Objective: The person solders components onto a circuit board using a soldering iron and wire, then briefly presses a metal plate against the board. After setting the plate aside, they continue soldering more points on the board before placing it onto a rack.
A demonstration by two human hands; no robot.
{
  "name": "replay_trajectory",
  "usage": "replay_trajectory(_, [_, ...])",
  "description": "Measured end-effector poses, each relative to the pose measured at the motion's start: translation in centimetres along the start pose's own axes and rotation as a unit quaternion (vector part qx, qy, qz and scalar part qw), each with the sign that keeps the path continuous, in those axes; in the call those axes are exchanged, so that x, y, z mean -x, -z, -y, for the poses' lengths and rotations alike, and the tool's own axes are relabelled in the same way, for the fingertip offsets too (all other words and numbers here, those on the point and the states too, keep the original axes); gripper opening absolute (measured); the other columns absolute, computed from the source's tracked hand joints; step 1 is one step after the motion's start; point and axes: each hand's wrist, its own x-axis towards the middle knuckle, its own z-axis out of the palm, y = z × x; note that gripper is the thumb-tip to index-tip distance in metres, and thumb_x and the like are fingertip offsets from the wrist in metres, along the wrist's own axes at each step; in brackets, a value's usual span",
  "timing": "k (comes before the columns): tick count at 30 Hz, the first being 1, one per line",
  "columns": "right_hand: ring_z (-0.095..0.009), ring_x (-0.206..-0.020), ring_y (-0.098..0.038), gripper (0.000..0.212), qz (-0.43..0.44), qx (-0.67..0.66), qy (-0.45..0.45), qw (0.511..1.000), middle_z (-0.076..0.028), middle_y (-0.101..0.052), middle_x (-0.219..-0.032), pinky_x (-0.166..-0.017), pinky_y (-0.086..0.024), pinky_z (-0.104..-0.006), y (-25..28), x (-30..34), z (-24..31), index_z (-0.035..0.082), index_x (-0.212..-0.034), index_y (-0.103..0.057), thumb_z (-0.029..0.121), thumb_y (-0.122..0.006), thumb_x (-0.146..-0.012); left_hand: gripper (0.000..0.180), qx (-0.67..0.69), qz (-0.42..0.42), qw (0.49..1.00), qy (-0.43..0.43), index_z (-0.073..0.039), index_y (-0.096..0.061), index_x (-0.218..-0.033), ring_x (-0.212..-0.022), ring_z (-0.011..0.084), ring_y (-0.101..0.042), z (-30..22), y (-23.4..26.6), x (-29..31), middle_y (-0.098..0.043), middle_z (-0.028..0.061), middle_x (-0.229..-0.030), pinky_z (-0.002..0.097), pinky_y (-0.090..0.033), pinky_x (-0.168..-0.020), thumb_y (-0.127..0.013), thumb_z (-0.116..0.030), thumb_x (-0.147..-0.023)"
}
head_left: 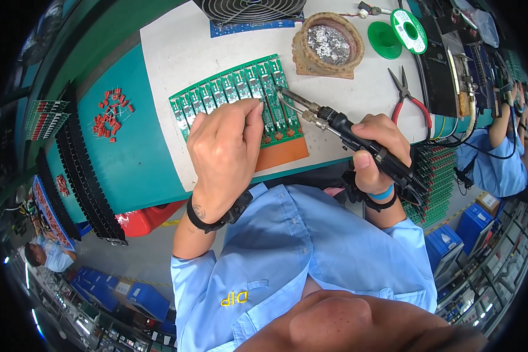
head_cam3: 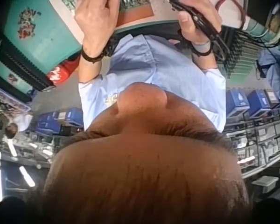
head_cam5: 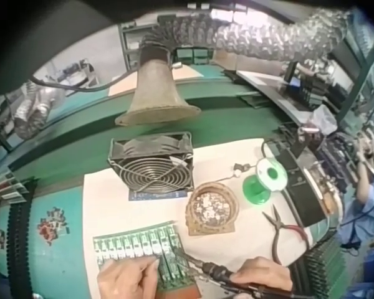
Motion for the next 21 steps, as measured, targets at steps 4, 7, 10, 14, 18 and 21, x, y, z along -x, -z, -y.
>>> replay_trajectory(4, [-0.023, -0.067, -0.065, 0.028, -0.014, -0.004, 0.002, 1.0, -0.015, -0.067, -0.081, -0.061, -0.052, -0.0311, 0.0, 0.0, -0.1, -0.003, -0.106, -0.067, 0.019, -0.074, -0.09, 0.01, -0.001, 0.004, 1.0, -0.004, -0.006, -0.069, -0.089, -0.062, 0.0207, -0.064, 0.0, -0.1, -0.1, -0.072, 0.0057, -0.078, 0.0336, -0.039, -0.058, -0.077, -0.003, -0.084])
replay_trajectory(7, [-0.023, -0.068, -0.065, 0.028, 0.004, 0.006, -0.003, 1.0, -0.016, -0.067, -0.082, -0.061, -0.052, -0.0309, -0.2, -0.2, -0.1, -0.004, -0.105, -0.067, 0.018, -0.074, -0.089, 0.011, -0.002, 0.007, 1.0, -0.005, -0.006, -0.069, -0.089, -0.062, 0.0208, -0.064, 0.1, -0.3, -0.2, -0.072, 0.0056, -0.079, 0.0336, -0.04, -0.059, -0.078, -0.003, -0.084])
replay_trajectory(10, [-0.024, -0.068, -0.065, 0.028, 0.008, 0.007, -0.005, 1.0, -0.016, -0.067, -0.082, -0.061, -0.052, -0.0314, -0.1, -0.2, -0.1, -0.004, -0.105, -0.067, 0.018, -0.074, -0.089, 0.011, -0.002, 0.007, 1.0, -0.006, -0.006, -0.069, -0.089, -0.062, 0.0208, -0.064, 0.1, -0.4, -0.3, -0.072, 0.0056, -0.079, 0.0337, -0.04, -0.059, -0.078, -0.002, -0.084])
replay_trajectory(14, [-0.024, -0.07, -0.064, 0.029, -0.005, -0.007, -0.002, 1.0, -0.016, -0.066, -0.083, -0.064, -0.052, -0.0324, 0.6, 0.3, 0.1, -0.004, -0.106, -0.066, 0.018, -0.073, -0.089, 0.011, -0.001, 0.002, 1.0, -0.001, -0.007, -0.069, -0.089, -0.062, 0.0209, -0.064, 0.0, -0.1, -0.1, -0.072, 0.0057, -0.078, 0.0338, -0.04, -0.059, -0.077, -0.002, -0.084])
replay_trajectory(18, [-0.022, -0.071, -0.059, 0.038, -0.126, 0.01, -0.006, 0.992, -0.015, -0.063, -0.083, -0.063, -0.048, -0.0324, 0.0, 1.6, -1.4, -0.006, -0.108, -0.064, 0.028, -0.069, -0.092, 0.011, -0.004, -0.002, 1.0, 0.01, -0.006, -0.069, -0.089, -0.061, 0.0208, -0.063, 0.1, 0.8, 0.5, -0.072, 0.0057, -0.078, 0.0338, -0.039, -0.059, -0.077, -0.002, -0.084])
replay_trajectory(21, [-0.021, -0.072, -0.057, 0.043, -0.165, 0.039, -0.031, 0.985, -0.015, -0.061, -0.084, -0.063, -0.047, -0.0324, 0.2, 1.7, -1.5, -0.006, -0.111, -0.062, 0.033, -0.066, -0.094, 0.01, -0.014, -0.002, 1.0, 0.025, -0.006, -0.07, -0.089, -0.06, 0.0206, -0.063, 0.3, 1.1, 0.8, -0.071, 0.0054, -0.077, 0.0338, -0.039, -0.058, -0.077, -0.001, -0.084])
